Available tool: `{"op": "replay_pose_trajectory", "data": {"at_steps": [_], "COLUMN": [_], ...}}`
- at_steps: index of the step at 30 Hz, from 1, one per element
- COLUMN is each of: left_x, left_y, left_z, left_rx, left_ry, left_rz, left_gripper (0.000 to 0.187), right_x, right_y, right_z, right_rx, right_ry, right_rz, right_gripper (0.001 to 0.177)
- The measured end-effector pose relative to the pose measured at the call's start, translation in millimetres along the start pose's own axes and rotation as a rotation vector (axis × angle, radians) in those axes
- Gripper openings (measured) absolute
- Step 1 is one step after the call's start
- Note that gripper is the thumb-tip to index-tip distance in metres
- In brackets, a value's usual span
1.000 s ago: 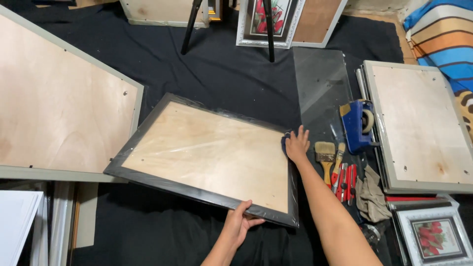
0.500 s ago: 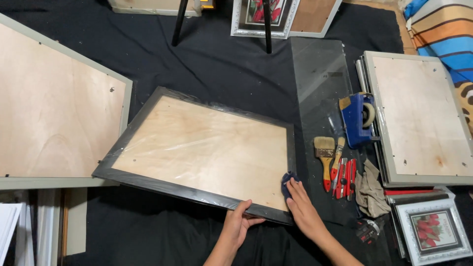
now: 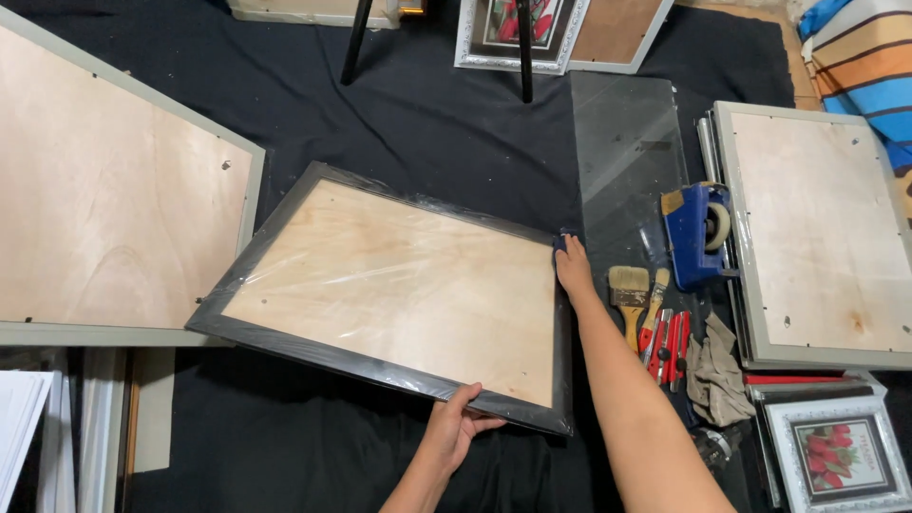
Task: Wiping the surface of a plastic-wrapped picture frame with a cloth.
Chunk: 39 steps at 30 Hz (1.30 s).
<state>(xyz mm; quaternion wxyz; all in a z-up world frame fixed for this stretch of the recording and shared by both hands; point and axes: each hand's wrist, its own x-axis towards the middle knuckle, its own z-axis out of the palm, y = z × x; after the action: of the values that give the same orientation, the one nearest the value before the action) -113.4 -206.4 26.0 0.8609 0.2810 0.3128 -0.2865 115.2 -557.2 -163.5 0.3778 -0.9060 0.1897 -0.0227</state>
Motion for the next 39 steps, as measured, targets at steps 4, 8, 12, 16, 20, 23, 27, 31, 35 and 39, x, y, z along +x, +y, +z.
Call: {"op": "replay_pose_trajectory", "data": {"at_steps": [4, 8, 12, 16, 20, 23, 27, 31, 35, 39], "left_x": [-1, 5, 5, 6, 6, 0, 1, 0, 8, 13], "left_y": [0, -5, -7, -7, -6, 1, -2, 1, -5, -10], "left_z": [1, -1, -2, -7, -7, -6, -3, 4, 7, 15], "left_rx": [-0.004, -0.009, -0.032, -0.025, -0.022, -0.027, -0.027, -0.03, -0.025, -0.037], "left_ry": [0.015, 0.005, 0.01, 0.0, 0.013, 0.02, 0.024, -0.01, -0.007, -0.057], "left_rz": [-0.012, -0.003, -0.006, 0.014, -0.019, -0.022, -0.027, -0.011, 0.005, 0.064], "left_gripper": [0.028, 0.024, 0.027, 0.021, 0.026, 0.027, 0.025, 0.029, 0.027, 0.028], "right_x": [-96, -211, -321, -289, -163, -66, -9, -67, -143, -228], "right_y": [-72, -94, -91, -85, -49, -30, -17, -65, -86, -106], "right_z": [-44, -71, -88, -77, -47, -22, -9, -39, -61, -91], "right_rx": [-0.009, 0.027, 0.105, 0.088, -0.014, -0.011, 0.006, 0.17, 0.116, 0.147], "right_ry": [-0.073, -0.123, -0.115, -0.14, -0.105, -0.098, -0.098, -0.085, -0.133, -0.152], "right_rz": [0.145, 0.146, 0.008, -0.032, -0.061, -0.045, 0.153, 0.085, 0.153, 0.223], "right_gripper": [0.06, 0.059, 0.057, 0.058, 0.058, 0.059, 0.062, 0.055, 0.058, 0.057]}}
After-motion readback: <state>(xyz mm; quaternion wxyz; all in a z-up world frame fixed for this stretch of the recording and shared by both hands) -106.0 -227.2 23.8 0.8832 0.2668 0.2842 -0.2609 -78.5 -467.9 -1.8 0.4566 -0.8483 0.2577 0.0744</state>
